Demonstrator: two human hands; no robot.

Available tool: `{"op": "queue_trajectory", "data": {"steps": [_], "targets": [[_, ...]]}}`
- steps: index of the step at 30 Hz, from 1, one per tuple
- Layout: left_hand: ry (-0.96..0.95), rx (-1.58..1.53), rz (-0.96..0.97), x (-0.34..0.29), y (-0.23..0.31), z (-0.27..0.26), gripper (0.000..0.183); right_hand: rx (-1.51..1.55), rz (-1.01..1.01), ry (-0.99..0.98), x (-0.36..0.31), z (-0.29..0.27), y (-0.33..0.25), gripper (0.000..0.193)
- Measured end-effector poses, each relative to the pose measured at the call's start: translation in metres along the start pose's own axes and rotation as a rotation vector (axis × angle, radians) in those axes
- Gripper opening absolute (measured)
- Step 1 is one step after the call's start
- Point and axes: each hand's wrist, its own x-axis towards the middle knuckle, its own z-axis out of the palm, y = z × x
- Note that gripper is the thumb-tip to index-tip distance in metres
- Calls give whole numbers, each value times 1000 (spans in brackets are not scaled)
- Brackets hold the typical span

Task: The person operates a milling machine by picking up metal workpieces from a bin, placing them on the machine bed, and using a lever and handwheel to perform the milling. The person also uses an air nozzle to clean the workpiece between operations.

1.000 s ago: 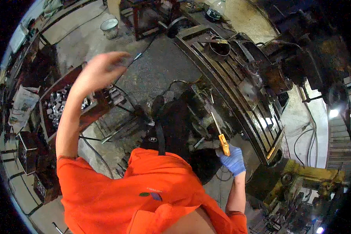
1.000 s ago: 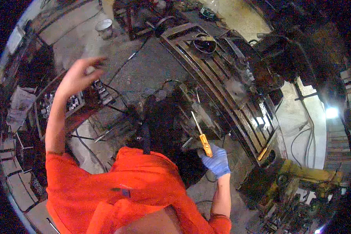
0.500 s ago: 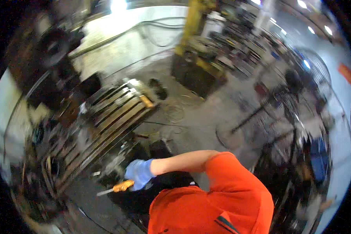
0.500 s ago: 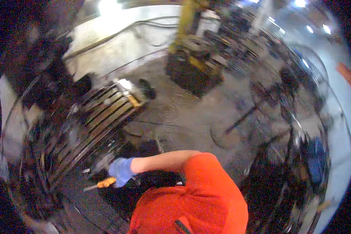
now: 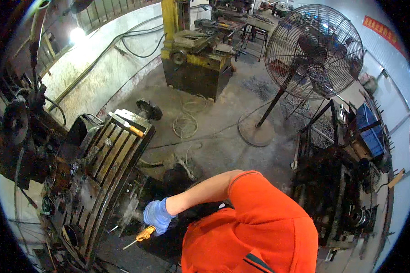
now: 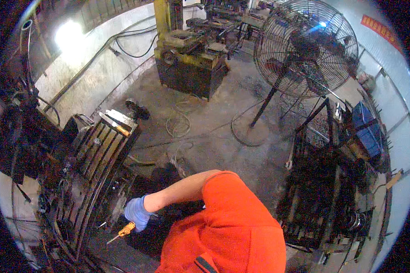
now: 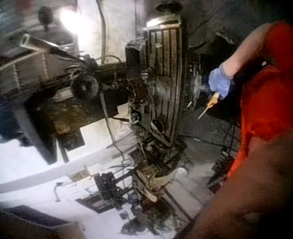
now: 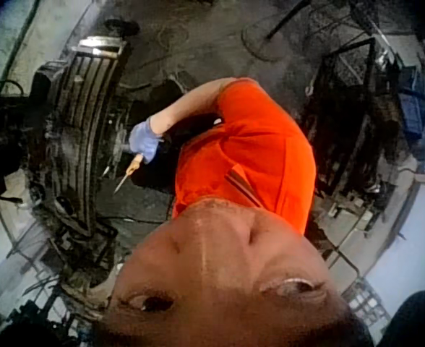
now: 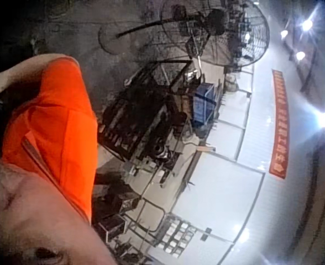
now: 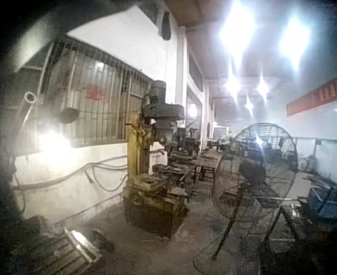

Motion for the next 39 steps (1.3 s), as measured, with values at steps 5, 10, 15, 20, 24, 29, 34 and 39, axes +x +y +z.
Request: {"op": "queue_trajectory", "data": {"steps": [5,10,15,20,24,29,34,39], "targets": [[-29,-44,-4,-1,6,10,41,-12,-14,-2,0,-2,0,33],[-74,-67,2,4,18,26,42,-12,9,25,-2,-3,-5,34],[-109,-70,6,7,27,37,42,7,-7,50,0,-1,-10,36],[-138,-92,6,10,35,48,43,34,1,88,-10,-3,0,37],[-147,-105,0,9,40,54,43,-4,-20,95,-10,-2,1,37],[-151,-127,-6,8,42,58,43,-27,-36,75,-7,0,-4,38],[-145,-150,-19,5,44,56,44,-23,-31,74,-3,6,-3,38],[-124,-176,-28,2,46,52,44,-18,-11,42,-5,6,-6,38]]}}
